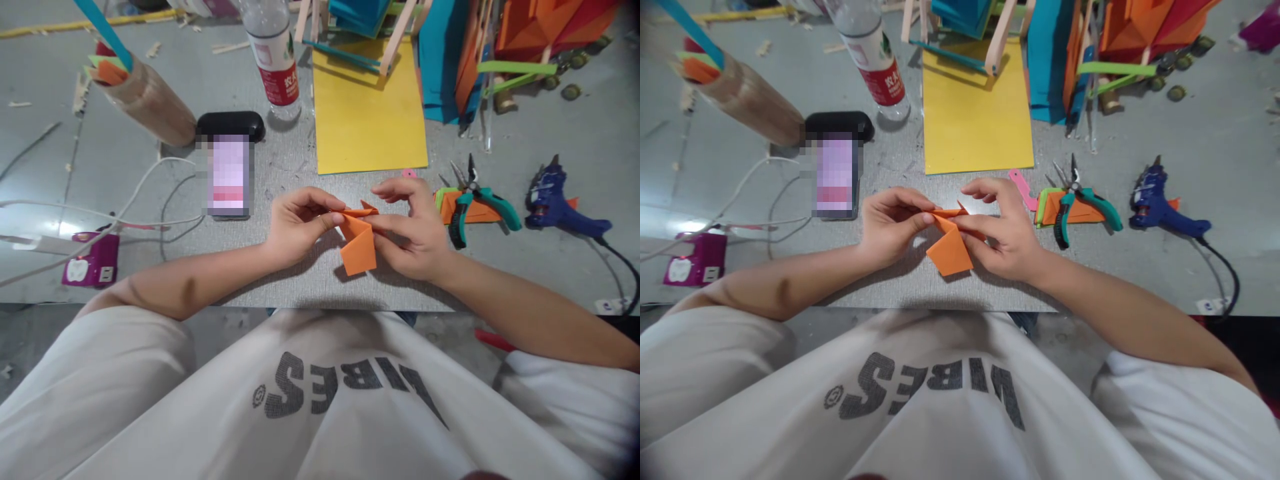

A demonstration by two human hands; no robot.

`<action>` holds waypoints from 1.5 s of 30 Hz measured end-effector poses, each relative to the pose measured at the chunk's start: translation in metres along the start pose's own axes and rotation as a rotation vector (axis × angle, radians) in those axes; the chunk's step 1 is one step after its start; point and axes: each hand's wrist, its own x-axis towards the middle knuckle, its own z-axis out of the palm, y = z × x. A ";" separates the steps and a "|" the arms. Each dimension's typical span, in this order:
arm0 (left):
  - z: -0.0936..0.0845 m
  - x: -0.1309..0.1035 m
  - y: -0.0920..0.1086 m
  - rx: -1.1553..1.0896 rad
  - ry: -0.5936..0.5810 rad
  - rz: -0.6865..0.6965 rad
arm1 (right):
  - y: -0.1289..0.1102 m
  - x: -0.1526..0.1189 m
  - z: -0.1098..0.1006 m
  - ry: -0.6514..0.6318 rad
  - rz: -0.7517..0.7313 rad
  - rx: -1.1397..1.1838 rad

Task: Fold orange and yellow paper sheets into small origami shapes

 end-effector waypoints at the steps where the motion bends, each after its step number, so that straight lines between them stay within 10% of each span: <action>1: 0.000 0.001 0.002 -0.019 0.010 -0.005 | 0.000 0.000 -0.002 -0.011 -0.007 0.009; 13: 0.010 -0.006 0.016 -0.058 0.082 0.121 | -0.017 0.005 0.000 -0.018 0.118 0.039; 35: 0.003 0.000 0.009 0.128 -0.072 0.521 | -0.011 0.015 -0.009 0.056 -0.135 -0.075; 45: 0.005 -0.004 0.018 0.048 -0.091 0.370 | -0.016 0.015 -0.011 0.064 -0.231 -0.240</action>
